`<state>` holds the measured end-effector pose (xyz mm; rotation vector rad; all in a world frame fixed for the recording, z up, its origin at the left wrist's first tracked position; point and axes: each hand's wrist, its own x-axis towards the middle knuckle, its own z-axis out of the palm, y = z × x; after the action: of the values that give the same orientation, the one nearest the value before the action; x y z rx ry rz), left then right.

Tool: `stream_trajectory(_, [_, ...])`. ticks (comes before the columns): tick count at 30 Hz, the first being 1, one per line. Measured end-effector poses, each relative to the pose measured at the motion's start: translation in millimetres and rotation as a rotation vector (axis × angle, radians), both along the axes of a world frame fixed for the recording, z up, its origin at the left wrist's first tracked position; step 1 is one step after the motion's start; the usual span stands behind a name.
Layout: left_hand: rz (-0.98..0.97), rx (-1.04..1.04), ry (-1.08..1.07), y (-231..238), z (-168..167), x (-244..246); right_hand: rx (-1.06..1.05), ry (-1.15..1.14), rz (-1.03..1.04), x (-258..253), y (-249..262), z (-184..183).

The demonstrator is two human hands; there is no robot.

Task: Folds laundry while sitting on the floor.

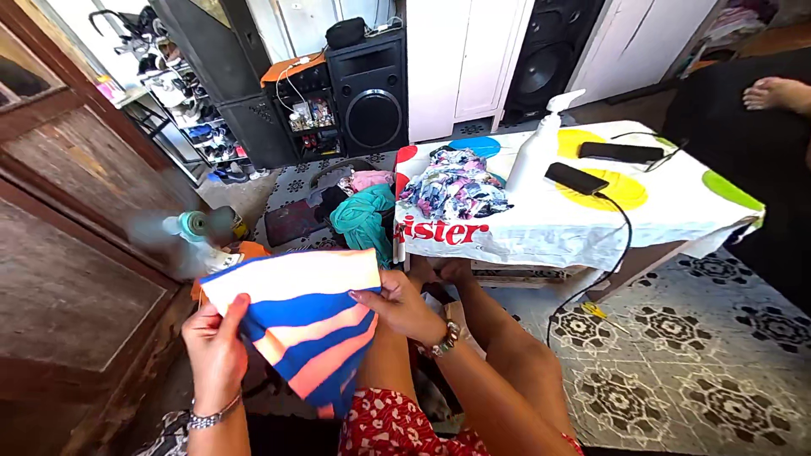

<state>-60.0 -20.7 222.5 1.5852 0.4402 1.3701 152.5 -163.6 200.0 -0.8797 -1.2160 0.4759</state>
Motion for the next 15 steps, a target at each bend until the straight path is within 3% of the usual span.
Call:
stream_trajectory(3, [-0.224,0.110,-0.125,6.5,2.9,-21.9,0.118,-0.282,0.025,4.1,-20.3,22.2])
stream_trajectory(5, [-0.387,0.227,0.032,5.9,-8.1,-42.3,0.116,-0.441,0.103,9.7,-43.1,16.1])
stream_trajectory(8, [-0.605,0.351,0.310,-10.4,-40.9,-62.2,-0.004,-0.535,0.112,6.1,-83.4,-35.5])
stream_trajectory(12, [-0.889,0.105,0.562,-51.4,-117.0,-85.8,-0.277,-0.501,0.207,-11.8,-140.4,-129.7])
stream_trajectory(15, [-1.029,-0.033,0.669,-61.3,-152.5,-89.6,-0.423,-0.427,0.366,-15.5,-155.6,-159.1])
